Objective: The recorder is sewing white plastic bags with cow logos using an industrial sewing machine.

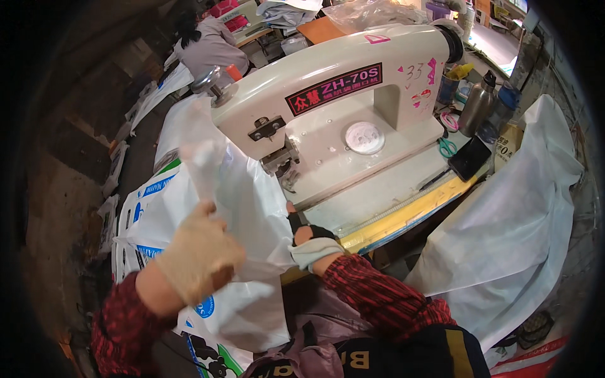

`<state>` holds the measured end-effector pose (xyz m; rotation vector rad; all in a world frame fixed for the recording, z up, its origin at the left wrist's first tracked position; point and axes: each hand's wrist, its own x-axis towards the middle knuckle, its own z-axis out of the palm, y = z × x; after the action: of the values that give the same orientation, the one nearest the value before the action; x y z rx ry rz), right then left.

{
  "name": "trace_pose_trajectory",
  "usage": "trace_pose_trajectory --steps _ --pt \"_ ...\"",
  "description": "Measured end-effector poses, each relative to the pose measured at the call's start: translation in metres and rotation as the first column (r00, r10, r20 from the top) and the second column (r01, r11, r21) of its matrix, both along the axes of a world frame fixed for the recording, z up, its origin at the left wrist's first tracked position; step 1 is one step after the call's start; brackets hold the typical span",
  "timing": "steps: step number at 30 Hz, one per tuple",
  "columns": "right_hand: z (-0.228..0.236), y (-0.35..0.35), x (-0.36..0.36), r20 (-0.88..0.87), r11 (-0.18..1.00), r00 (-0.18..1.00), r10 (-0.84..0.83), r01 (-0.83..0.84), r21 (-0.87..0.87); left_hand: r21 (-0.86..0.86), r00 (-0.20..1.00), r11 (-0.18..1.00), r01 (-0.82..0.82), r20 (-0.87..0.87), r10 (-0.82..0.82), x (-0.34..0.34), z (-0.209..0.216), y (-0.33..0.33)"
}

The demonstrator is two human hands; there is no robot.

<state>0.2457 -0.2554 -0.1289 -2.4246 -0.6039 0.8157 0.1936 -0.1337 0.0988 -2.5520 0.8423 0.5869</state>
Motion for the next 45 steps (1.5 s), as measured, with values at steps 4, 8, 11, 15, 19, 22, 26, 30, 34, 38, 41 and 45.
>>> trace_pose_trajectory --steps 4,8,11,15,19,22,26,30,34,38,41,45 --pt "-0.019 -0.015 -0.012 0.175 0.912 0.906 0.385 -0.402 0.076 -0.311 0.874 0.949 -0.043 -0.472 -0.115 -0.046 -0.021 -0.038" --pt "-0.01 -0.008 -0.028 0.259 0.934 0.932 0.254 -0.305 0.184 -0.502 0.792 0.833 -0.233 -0.595 -0.137 -0.071 -0.096 -0.057" --pt "-0.002 0.001 -0.021 0.209 0.969 0.965 0.16 -0.194 0.153 -0.61 0.902 0.729 -0.311 -0.432 0.023 -0.068 -0.111 -0.061" --pt "0.01 0.018 0.008 0.171 0.981 0.981 0.096 -0.122 0.148 -0.621 0.937 0.702 -0.348 -0.213 0.277 -0.058 -0.146 -0.048" --pt "0.005 0.028 0.043 0.028 0.988 0.995 -0.099 0.095 0.122 -0.768 0.897 0.601 -0.223 0.081 0.435 -0.013 -0.177 -0.013" --pt "-0.021 0.016 0.069 -0.086 0.577 0.992 -0.09 0.122 0.808 -0.702 0.875 0.675 -0.226 0.159 0.458 0.04 -0.179 0.011" --pt "-0.004 -0.008 0.055 -0.512 0.603 0.854 -0.088 0.455 0.655 -0.409 0.835 0.79 -0.457 0.109 0.539 0.108 -0.161 0.048" --pt "0.004 -0.007 0.037 -0.522 0.551 0.853 -0.027 0.448 0.704 -0.302 0.716 0.802 -0.515 0.362 0.597 0.119 -0.158 0.124" --pt "0.013 -0.007 0.037 -0.551 0.567 0.833 -0.056 0.481 0.669 -0.56 0.765 0.799 -0.222 0.408 0.498 0.067 -0.112 0.155" --pt "0.056 0.015 0.047 -0.366 0.552 0.93 -0.03 0.321 0.77 -0.733 0.641 0.68 -0.006 0.52 0.565 -0.015 -0.027 0.136" --pt "0.121 0.051 0.044 0.242 0.473 0.967 -0.079 -0.177 0.863 -0.868 0.652 0.495 -0.029 0.359 0.668 -0.069 0.019 0.13" --pt "0.191 0.09 0.025 0.797 0.405 0.601 -0.065 -0.714 0.571 -0.881 0.729 0.457 0.125 0.394 0.56 -0.101 0.048 0.126"
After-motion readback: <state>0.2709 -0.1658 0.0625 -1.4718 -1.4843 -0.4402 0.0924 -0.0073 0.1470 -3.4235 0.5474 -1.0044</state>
